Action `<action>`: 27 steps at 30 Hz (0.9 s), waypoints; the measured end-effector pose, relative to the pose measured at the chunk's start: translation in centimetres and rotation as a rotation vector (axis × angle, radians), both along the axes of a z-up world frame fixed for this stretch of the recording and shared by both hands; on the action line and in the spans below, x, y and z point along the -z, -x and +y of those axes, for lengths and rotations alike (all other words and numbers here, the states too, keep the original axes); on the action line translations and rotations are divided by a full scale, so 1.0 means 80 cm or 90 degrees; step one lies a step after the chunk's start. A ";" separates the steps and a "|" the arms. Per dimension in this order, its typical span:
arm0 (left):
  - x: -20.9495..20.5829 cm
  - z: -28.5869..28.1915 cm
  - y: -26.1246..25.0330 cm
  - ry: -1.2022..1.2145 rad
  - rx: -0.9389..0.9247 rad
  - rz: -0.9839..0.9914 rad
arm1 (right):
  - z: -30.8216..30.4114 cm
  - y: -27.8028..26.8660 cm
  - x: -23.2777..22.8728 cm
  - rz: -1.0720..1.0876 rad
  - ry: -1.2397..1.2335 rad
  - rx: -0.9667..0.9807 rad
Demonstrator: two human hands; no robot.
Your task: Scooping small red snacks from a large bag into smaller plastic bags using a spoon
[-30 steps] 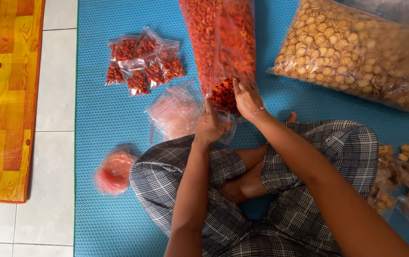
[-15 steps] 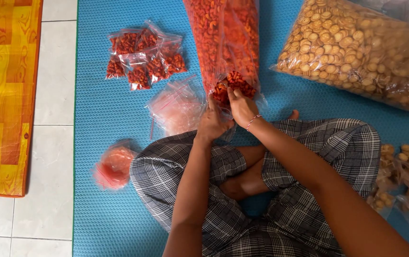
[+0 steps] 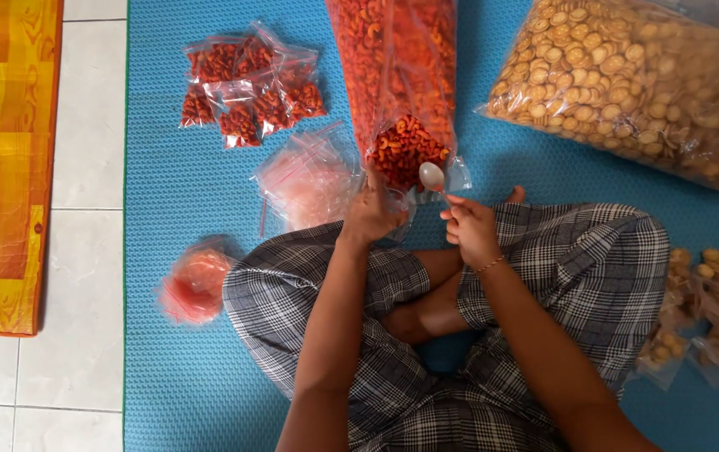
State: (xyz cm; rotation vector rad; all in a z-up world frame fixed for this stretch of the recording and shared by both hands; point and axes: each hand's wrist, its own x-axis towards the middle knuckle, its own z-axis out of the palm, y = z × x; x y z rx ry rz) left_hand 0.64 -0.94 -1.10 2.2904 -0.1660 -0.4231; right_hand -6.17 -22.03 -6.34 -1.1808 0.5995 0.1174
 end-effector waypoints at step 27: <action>-0.038 0.004 0.019 0.053 -0.012 0.055 | 0.028 -0.051 -0.015 -0.060 0.162 0.237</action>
